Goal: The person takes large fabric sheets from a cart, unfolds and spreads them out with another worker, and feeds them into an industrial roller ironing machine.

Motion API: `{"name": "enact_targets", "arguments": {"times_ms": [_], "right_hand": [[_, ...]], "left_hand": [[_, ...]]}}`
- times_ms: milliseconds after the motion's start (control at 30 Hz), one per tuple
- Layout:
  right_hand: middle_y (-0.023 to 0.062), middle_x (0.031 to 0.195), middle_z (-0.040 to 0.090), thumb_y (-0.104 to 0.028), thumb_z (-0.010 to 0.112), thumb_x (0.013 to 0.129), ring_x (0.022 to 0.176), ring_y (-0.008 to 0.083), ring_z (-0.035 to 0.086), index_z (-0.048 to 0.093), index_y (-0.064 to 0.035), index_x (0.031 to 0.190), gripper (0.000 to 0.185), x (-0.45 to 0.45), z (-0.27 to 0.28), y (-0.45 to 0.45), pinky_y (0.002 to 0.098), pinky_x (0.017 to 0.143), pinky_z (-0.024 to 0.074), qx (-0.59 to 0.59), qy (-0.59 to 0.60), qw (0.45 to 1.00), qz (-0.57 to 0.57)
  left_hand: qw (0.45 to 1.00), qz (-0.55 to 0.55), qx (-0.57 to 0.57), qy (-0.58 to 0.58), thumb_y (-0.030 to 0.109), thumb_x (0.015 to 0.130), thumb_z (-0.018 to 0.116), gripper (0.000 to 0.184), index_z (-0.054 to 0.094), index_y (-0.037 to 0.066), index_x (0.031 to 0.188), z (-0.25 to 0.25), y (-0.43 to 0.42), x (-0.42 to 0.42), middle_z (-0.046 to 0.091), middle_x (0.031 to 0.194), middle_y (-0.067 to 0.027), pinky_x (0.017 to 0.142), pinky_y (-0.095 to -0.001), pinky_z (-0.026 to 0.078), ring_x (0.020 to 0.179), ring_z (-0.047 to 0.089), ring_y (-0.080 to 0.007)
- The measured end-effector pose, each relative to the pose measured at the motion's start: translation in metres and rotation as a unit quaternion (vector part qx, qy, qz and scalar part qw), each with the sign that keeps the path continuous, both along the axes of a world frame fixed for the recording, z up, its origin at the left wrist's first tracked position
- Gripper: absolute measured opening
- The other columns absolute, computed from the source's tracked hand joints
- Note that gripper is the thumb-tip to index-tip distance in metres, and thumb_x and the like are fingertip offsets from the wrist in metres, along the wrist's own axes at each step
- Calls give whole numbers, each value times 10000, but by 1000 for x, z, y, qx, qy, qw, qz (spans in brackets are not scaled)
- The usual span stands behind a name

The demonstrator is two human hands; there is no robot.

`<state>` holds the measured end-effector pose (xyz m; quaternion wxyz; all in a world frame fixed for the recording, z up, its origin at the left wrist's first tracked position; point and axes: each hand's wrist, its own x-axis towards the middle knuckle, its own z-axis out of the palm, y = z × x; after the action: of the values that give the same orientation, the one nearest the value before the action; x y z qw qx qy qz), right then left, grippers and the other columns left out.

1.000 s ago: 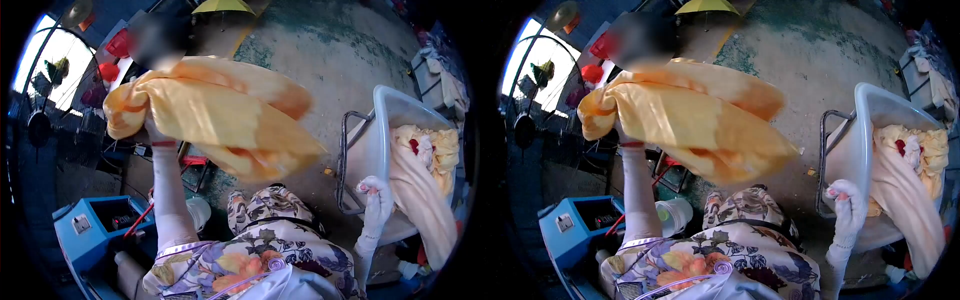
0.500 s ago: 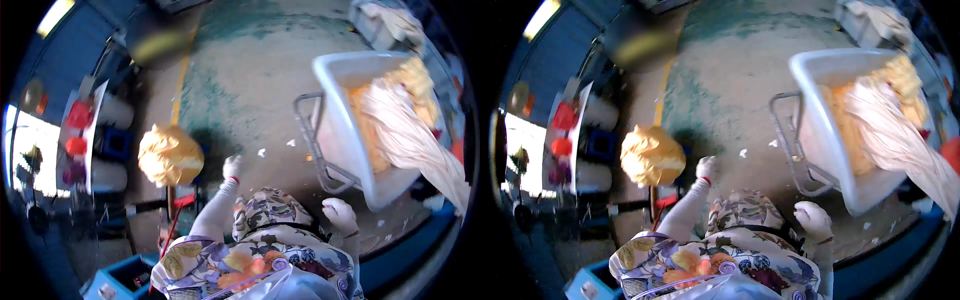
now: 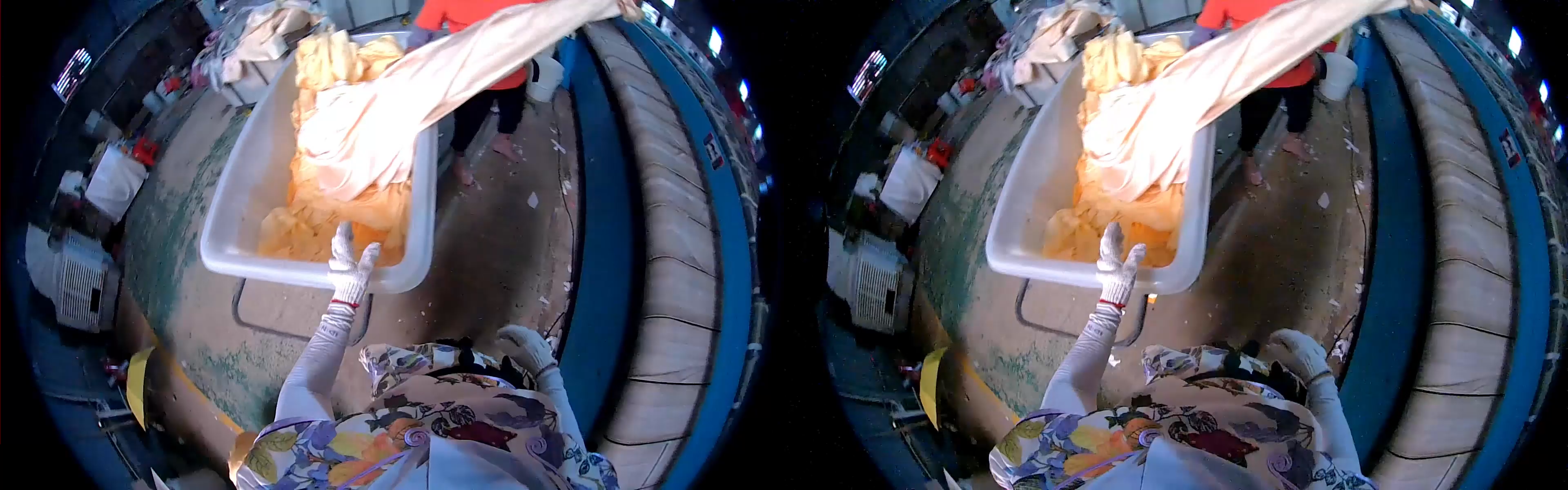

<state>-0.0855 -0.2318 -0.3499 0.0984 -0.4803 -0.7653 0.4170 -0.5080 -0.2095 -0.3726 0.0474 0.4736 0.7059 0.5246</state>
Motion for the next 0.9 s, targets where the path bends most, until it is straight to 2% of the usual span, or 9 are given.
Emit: {"name": "enact_targets", "arguments": {"times_ms": [200, 333, 433, 533, 633, 700, 767, 833, 900], "right_hand": [[131, 962, 691, -202, 662, 852, 893, 279, 660, 675, -41, 1015, 229, 71, -27, -4, 350, 794, 514, -8, -66, 992, -107], [135, 992, 694, -255, 656, 858, 908, 308, 658, 675, -52, 1023, 262, 71, -32, 7, 372, 812, 513, -107, 5, 970, -219], [135, 988, 693, -243, 655, 861, 900, 301, 661, 675, -47, 1016, 251, 57, -39, 28, 366, 799, 516, -49, -14, 981, -189], [140, 989, 692, -267, 665, 856, 891, 300, 663, 676, -49, 1018, 272, 33, -24, 49, 366, 784, 520, -91, 16, 964, -251], [143, 985, 693, -276, 670, 850, 889, 301, 664, 681, -59, 1021, 277, 23, -31, 78, 366, 780, 525, -89, 13, 965, -245], [145, 961, 691, -268, 664, 852, 870, 286, 665, 673, -44, 1036, 291, 8, -20, 99, 363, 766, 527, -72, -21, 973, -216], [146, 914, 688, -251, 651, 860, 832, 258, 667, 655, -6, 1065, 319, -6, -6, 119, 357, 740, 528, -54, -78, 979, -180], [168, 976, 679, -272, 634, 859, 916, 301, 655, 662, -14, 1060, 329, -16, -1, 127, 375, 800, 517, -26, -29, 986, -159], [172, 1007, 675, -268, 627, 857, 957, 317, 646, 665, -23, 1061, 321, -34, 13, 130, 378, 830, 510, -56, -28, 983, -173]], "left_hand": [[976, 40, -183, 110, 552, 692, 767, 1127, 182, 23, 1497, 1, 125, 6, 313, 1504, -202, 1119, -382, 310, 1368, 346, -341], [969, 118, -140, 167, 593, 602, 803, 1254, 141, 27, 1504, 34, 203, -23, 290, 1501, -236, 1127, -444, 286, 1378, 311, -370], [974, 111, -52, 190, 499, 583, 849, 1269, 118, 24, 1505, 82, 252, -52, 266, 1511, -224, 1132, -464, 261, 1379, 300, -380], [973, 70, 55, 212, 388, 612, 861, 1208, 130, 16, 1499, 126, 298, -82, 300, 1488, -233, 1129, -425, 267, 1355, 324, -379], [959, 15, 1, 283, 386, 612, 860, 1193, 149, 10, 1494, 138, 347, -110, 325, 1478, -235, 1114, -412, 286, 1332, 351, -382], [915, -70, 73, 392, 444, 645, 820, 1073, 265, 18, 1459, 135, 376, -108, 529, 1291, -184, 938, -413, 457, 1131, 541, -343], [840, -153, -395, 339, 545, 687, 748, 952, 367, 62, 1414, 124, 384, -87, 624, 1090, -158, 805, -442, 500, 975, 616, -332], [853, -303, -170, 389, 592, 752, 664, 735, 517, 107, 1284, -17, 393, -106, 658, 938, -157, 733, -456, 501, 852, 639, -356], [925, -161, -181, 293, 546, 797, 642, 545, 606, 138, 1157, -10, 326, -65, 660, 911, -143, 695, -451, 500, 807, 640, -359]]}}
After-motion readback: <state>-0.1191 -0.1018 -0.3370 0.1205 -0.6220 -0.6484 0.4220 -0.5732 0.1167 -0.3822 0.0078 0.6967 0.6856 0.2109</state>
